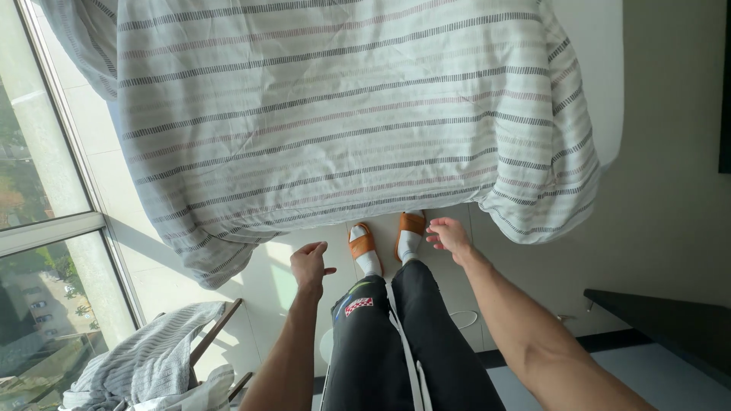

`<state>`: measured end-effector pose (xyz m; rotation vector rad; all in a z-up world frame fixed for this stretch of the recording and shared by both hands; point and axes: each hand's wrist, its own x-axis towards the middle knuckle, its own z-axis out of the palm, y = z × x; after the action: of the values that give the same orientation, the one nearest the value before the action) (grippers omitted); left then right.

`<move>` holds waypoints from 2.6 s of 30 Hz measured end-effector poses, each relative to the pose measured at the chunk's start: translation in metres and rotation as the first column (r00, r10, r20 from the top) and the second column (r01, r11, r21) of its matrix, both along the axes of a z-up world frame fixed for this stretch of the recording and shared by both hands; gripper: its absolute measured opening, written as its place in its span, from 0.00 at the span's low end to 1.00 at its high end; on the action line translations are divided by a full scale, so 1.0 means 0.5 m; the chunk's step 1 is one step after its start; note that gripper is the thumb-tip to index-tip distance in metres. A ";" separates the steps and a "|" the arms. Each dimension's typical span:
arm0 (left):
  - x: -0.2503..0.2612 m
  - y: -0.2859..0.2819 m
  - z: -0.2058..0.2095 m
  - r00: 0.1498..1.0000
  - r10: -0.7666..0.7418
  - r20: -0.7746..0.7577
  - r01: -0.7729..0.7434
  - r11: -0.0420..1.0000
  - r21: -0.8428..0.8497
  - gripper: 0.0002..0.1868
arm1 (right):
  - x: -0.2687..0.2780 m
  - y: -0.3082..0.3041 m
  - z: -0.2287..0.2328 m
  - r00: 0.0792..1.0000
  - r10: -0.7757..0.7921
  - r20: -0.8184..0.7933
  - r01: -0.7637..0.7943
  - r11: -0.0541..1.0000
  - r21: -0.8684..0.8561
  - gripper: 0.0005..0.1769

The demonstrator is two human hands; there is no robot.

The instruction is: The person spreads a striped blanket over a bed, lifting and shaking it out to unfold it across the mattress. They pull the blanket edges to align it, then adjust and tuck the sides down along the bed.

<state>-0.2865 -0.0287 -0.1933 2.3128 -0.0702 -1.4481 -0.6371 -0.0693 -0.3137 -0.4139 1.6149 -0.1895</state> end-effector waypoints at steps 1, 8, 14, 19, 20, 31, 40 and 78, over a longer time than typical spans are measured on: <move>-0.002 0.011 -0.014 1.000 0.008 0.007 -0.008 1.000 0.020 0.17 | 0.009 0.014 -0.048 1.000 0.008 0.007 -0.008 1.000 0.020 0.17; -0.029 0.067 -0.083 0.998 -0.051 -0.038 0.055 0.992 0.113 0.19 | 0.028 -0.002 -0.215 0.935 -0.345 0.083 0.340 0.938 0.069 0.27; -0.041 0.133 -0.099 0.995 -0.057 -0.087 0.072 0.981 0.181 0.19 | 0.009 0.064 -0.216 0.787 -0.553 0.274 0.548 0.830 0.101 0.25; -0.055 0.119 -0.065 0.991 -0.065 -0.120 0.091 0.970 0.226 0.20 | 0.033 0.044 -0.105 0.738 -0.622 0.263 0.606 0.782 0.149 0.31; -0.056 0.118 -0.067 0.989 -0.090 -0.115 0.112 0.973 0.202 0.20 | 0.035 0.038 -0.109 0.734 -0.638 0.232 0.622 0.769 0.149 0.32; -0.029 0.139 -0.083 0.986 -0.115 -0.117 0.131 0.981 0.146 0.20 | 0.032 0.067 -0.235 0.701 -0.644 0.307 0.641 0.758 0.126 0.19; -0.111 0.183 -0.016 0.945 0.125 -0.302 -0.057 0.973 0.225 0.33 | 0.090 0.150 0.142 0.548 -0.710 0.443 0.687 0.684 0.246 0.31; 0.302 -0.126 0.591 0.482 0.384 -0.788 -0.863 0.052 -0.503 0.34 | -0.119 -0.214 0.646 0.318 -0.535 0.783 0.945 0.239 -0.222 0.34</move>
<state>-0.1356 -0.0917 0.1023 0.7595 0.2928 -0.9458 -0.6968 -0.1761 0.0095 0.0388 0.9132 -1.6430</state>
